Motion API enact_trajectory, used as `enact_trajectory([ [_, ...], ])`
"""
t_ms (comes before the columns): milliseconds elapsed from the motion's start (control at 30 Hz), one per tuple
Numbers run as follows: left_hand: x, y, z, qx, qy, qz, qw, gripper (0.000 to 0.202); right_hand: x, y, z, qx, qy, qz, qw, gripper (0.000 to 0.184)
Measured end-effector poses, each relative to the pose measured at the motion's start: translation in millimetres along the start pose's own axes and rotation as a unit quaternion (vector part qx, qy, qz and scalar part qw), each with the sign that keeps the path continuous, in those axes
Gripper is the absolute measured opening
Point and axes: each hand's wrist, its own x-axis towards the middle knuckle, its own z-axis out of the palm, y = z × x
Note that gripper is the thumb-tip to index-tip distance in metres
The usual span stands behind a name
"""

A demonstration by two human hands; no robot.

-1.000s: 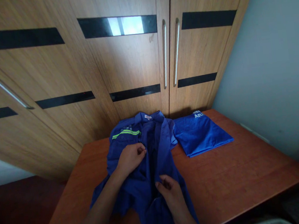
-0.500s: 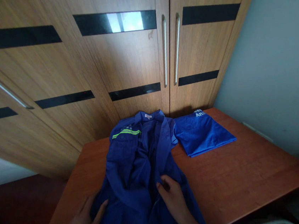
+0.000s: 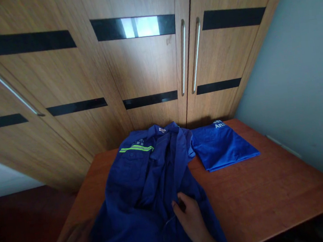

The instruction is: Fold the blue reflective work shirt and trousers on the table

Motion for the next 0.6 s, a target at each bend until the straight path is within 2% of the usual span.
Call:
enact_trajectory([
  [67, 22, 50, -18.5, 0.01, 0.039, 0.018, 0.999, 0.035, -1, 1, 2, -0.008, 0.004, -0.007, 1.0, 0.026],
  [133, 50, 103, -25.8, -0.001, 0.036, 0.06, 0.998, 0.032, -1, 2, 2, -0.009, 0.001, -0.013, 1.0, 0.026],
  [200, 82, 145, -17.7, 0.012, -0.004, 0.087, 0.996, 0.029, -1, 2, 3, -0.005, -0.007, -0.018, 1.0, 0.026],
  [267, 114, 169, 1.5, 0.007, -0.05, 0.07, 0.996, 0.03, -1, 1, 3, 0.0, -0.008, -0.021, 1.0, 0.026],
  [333, 140, 176, 22.7, -0.012, -0.069, 0.062, 0.996, 0.028, -1, 0, 3, 0.006, 0.0, -0.021, 1.0, 0.027],
  [433, 164, 165, 40.9, -0.067, -0.086, 0.065, 0.992, 0.012, -1, -2, 3, 0.016, 0.0, -0.022, 1.0, 0.028],
  [500, 172, 155, 40.0, -0.125, -0.095, 0.076, 0.985, 0.01, -1, -3, 3, 0.018, -0.006, -0.017, 1.0, 0.028],
  [600, 180, 146, 24.9, -0.23, -0.101, 0.092, 0.963, 0.019, -1, -3, 3, 0.013, -0.003, -0.012, 1.0, 0.028],
])
